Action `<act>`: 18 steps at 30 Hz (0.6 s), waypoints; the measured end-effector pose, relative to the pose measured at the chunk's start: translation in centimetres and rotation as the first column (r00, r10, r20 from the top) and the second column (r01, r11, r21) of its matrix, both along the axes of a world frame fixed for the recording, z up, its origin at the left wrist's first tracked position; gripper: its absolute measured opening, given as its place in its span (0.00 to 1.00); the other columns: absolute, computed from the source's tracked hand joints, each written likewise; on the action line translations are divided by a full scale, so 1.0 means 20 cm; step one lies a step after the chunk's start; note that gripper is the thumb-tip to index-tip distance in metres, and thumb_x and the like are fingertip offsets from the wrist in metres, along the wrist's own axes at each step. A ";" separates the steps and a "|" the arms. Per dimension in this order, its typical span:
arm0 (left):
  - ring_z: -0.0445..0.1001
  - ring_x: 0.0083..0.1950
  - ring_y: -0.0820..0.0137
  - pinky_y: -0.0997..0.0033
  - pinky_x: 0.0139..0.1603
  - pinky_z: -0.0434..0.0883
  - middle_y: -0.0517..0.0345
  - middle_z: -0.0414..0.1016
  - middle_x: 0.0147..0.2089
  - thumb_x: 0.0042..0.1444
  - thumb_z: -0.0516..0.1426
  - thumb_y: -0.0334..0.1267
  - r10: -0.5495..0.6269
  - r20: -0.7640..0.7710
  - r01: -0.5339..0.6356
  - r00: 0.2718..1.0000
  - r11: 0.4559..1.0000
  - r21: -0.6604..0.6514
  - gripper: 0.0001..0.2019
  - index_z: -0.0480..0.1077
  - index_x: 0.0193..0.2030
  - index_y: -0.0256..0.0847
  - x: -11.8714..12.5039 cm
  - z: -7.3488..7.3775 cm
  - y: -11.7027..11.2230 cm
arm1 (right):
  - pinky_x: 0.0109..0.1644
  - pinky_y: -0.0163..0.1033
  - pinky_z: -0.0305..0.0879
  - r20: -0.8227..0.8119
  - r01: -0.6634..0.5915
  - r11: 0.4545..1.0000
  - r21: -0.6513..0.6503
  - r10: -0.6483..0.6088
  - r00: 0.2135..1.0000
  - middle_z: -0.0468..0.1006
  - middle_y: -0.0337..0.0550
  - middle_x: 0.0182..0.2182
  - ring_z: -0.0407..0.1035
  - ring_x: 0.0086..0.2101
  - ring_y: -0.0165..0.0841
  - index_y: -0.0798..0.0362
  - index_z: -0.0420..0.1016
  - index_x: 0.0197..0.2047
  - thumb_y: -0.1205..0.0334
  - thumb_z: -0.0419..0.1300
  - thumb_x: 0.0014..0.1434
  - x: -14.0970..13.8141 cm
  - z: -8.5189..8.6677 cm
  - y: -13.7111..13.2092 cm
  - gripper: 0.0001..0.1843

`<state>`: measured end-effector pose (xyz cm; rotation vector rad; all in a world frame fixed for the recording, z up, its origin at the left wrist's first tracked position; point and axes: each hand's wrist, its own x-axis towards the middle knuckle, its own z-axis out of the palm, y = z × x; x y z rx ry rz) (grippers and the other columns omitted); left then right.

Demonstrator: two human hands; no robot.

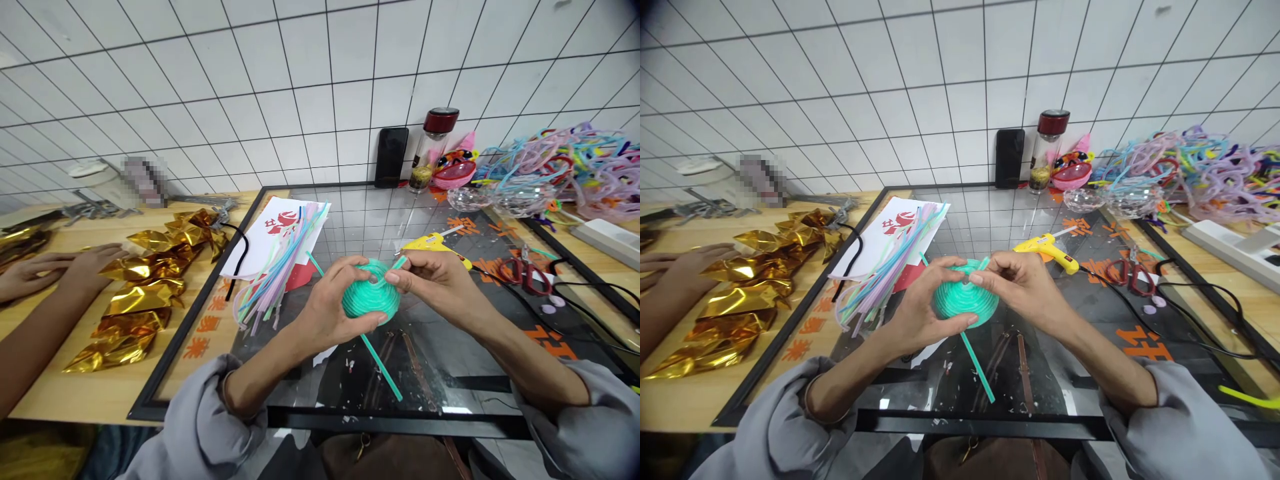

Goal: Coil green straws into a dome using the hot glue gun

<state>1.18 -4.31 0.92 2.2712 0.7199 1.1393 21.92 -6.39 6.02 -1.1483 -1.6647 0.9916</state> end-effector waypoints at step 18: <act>0.67 0.67 0.52 0.46 0.66 0.66 0.43 0.65 0.65 0.42 0.74 0.42 -0.009 -0.048 -0.001 0.999 0.979 -0.206 0.35 0.61 0.54 0.45 -0.04 -0.01 0.05 | 0.43 0.50 0.67 0.888 0.416 0.852 0.317 -0.421 0.186 0.78 0.69 0.47 0.74 0.47 0.54 0.62 0.78 0.45 0.37 0.51 0.64 0.39 -0.21 0.19 0.33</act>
